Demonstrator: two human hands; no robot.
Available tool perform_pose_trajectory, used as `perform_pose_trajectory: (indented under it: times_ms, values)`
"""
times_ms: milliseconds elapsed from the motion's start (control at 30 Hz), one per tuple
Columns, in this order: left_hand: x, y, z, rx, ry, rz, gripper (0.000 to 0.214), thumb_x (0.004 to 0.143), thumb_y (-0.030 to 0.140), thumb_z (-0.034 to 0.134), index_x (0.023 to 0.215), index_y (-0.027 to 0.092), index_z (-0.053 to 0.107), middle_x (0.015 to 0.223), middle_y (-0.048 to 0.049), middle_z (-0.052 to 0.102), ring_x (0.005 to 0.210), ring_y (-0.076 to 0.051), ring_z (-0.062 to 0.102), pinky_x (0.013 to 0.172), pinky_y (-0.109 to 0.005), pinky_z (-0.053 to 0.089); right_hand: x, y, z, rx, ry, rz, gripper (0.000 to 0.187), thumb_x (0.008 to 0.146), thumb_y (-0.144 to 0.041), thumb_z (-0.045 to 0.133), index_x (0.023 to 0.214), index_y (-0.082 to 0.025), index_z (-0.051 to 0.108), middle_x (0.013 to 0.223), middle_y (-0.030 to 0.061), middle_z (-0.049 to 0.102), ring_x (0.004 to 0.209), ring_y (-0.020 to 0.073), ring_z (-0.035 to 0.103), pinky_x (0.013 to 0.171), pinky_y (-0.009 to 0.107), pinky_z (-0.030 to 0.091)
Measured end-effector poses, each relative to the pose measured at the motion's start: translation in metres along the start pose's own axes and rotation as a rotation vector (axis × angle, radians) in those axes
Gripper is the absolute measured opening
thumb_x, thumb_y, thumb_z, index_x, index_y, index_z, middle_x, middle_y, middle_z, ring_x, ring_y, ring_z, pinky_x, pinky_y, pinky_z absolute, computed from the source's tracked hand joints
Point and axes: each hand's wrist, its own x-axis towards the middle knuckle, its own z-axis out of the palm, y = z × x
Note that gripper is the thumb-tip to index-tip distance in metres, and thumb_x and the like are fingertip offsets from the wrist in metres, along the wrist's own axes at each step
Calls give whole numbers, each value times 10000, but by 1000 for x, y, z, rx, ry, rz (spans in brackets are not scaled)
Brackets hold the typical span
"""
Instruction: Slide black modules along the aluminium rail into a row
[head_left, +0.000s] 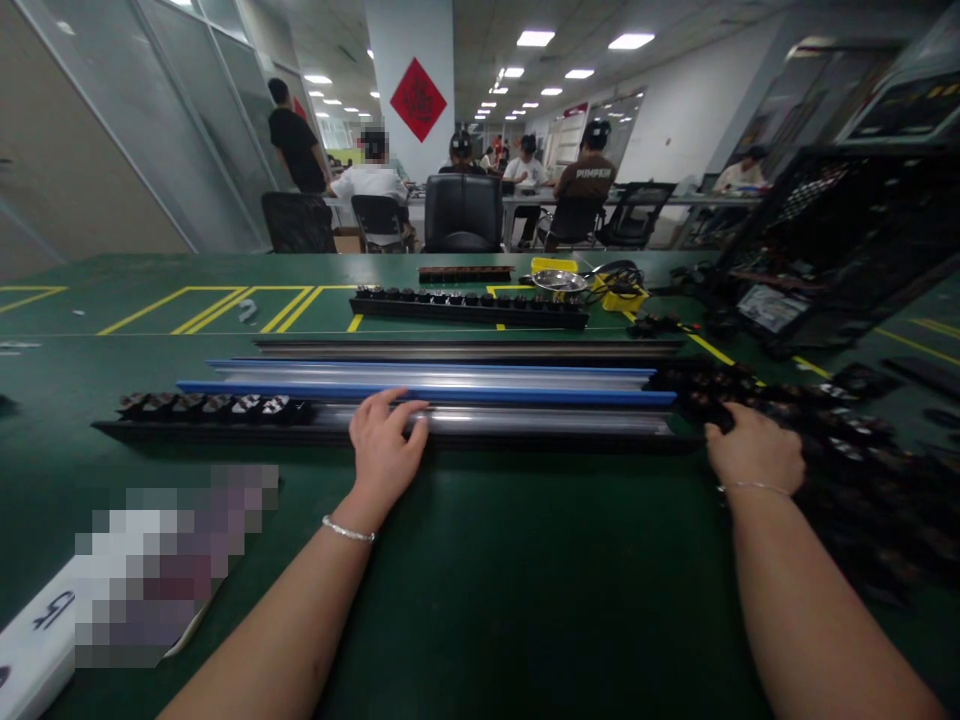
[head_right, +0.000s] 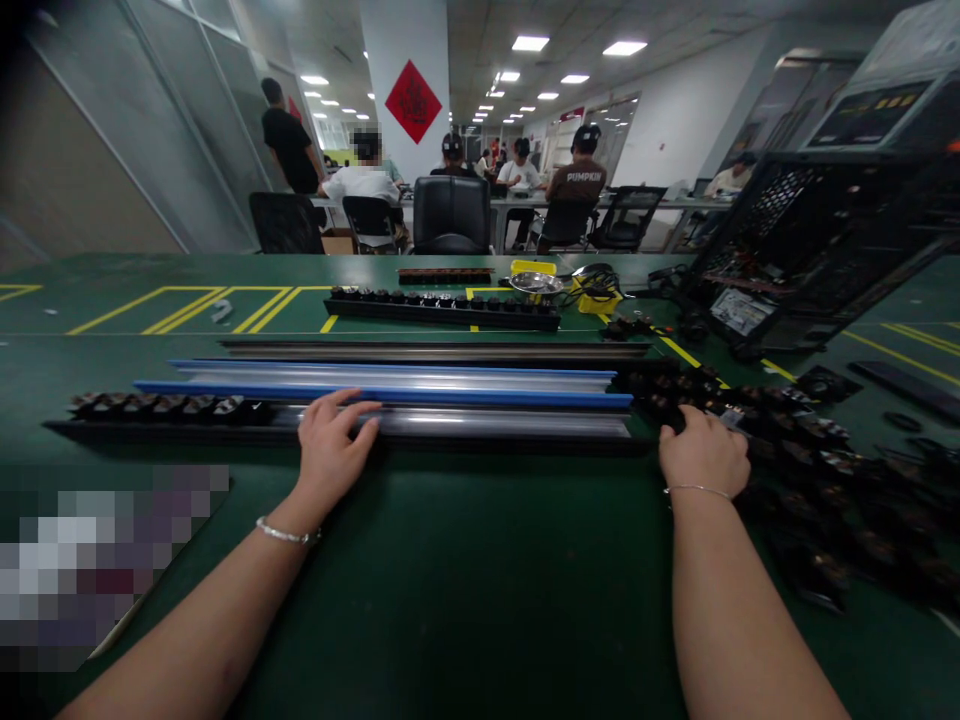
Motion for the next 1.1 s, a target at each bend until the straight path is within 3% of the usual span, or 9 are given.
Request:
perform_pose_trajectory:
  times_ms: [133,233,333,467,567,700,1100]
  values:
    - [8,-21,-10,103,221,-351,355,778,330,566,1105,215,642,1470,-115,327,1347,-345,271,1085,-516,243,1,4,3,12,46,18,474,862,-387,379,1235,-185,591,1246,133,593,1098,324,512,789,414,430]
    - [15,-36,-18,88,258,-553,416,756,338,577,1148,201,605,1503,-130,241,1370,-373,219,1101,-522,213,3,4,2,58,180,14,451,862,-343,360,1149,-138,641,1148,156,640,1040,305,554,826,415,429]
    - [19,-47,-20,67,273,-714,404,746,318,569,1129,195,604,1495,-134,245,1374,-374,218,1102,-514,218,1,-5,-2,149,354,-153,419,846,-293,370,1075,-98,661,1082,160,666,1012,277,584,901,403,420]
    - [23,-53,-19,42,261,-784,422,744,328,564,1144,196,599,1504,-130,224,1374,-378,225,1098,-500,231,-15,-30,-2,302,351,-492,377,841,-267,400,1066,-109,658,1136,149,650,1075,253,570,984,400,394]
    - [23,-57,-17,47,264,-800,406,740,338,570,1125,214,608,1498,-117,239,1371,-381,230,1082,-524,246,-30,-50,5,318,204,-644,389,859,-290,412,1140,-152,642,1240,131,603,1166,265,517,1010,448,381]
    - [22,-63,-14,80,292,-795,372,735,332,576,1089,231,628,1464,-111,295,1369,-357,239,1071,-532,263,-39,-60,14,235,99,-661,399,880,-283,381,1162,-201,651,1328,97,549,1221,278,479,985,466,409]
    - [23,-58,-14,61,309,-792,345,733,294,573,1052,206,667,1393,-133,378,1330,-354,298,1073,-521,286,-36,-61,9,212,55,-629,425,901,-326,337,1147,-210,664,1320,86,558,1220,281,480,979,475,421]
